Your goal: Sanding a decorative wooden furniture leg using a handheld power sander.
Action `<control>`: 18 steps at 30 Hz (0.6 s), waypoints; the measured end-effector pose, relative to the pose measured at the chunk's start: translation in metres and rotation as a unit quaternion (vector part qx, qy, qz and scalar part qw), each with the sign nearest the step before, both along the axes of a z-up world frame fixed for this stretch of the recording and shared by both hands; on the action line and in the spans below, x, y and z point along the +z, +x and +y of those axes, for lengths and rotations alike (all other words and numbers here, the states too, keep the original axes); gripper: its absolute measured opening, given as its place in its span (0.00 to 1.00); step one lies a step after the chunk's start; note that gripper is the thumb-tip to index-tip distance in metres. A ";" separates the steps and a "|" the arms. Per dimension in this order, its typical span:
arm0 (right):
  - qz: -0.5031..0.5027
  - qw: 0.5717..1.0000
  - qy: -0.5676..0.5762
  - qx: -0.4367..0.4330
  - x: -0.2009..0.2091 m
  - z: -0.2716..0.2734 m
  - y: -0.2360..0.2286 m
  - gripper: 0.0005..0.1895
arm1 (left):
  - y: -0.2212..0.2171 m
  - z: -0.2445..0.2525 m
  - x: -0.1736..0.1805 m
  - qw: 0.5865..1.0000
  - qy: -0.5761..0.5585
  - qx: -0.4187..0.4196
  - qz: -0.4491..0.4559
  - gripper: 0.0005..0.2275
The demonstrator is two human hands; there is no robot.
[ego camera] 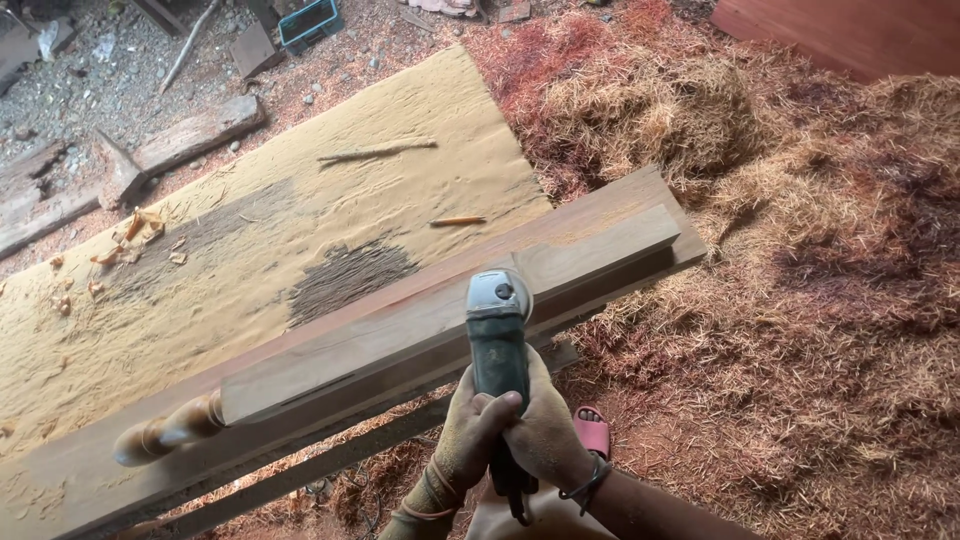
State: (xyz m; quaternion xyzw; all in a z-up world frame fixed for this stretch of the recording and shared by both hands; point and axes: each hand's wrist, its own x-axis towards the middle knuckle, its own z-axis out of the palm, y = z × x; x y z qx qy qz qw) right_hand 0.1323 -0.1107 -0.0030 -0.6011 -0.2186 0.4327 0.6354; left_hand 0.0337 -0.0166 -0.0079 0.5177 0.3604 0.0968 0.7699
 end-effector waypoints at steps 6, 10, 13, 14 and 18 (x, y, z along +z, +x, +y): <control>0.040 0.999 0.016 0.023 0.005 0.004 -0.009 0.45 | -0.019 0.002 0.000 1.000 -0.006 0.017 0.001 0.36; 0.050 0.996 0.051 0.054 0.005 0.009 -0.014 0.45 | -0.034 0.006 -0.008 0.997 0.052 0.046 0.044 0.37; 0.055 0.996 0.046 0.058 0.006 0.007 -0.007 0.45 | -0.026 0.004 -0.006 0.996 0.062 0.048 0.045 0.37; 0.061 0.996 0.039 0.055 0.007 0.005 -0.004 0.45 | -0.021 0.003 -0.006 0.996 0.067 0.040 0.046 0.36; 0.031 0.999 0.022 0.031 -0.003 0.000 0.005 0.45 | 0.002 -0.002 0.008 0.999 0.049 0.015 0.018 0.35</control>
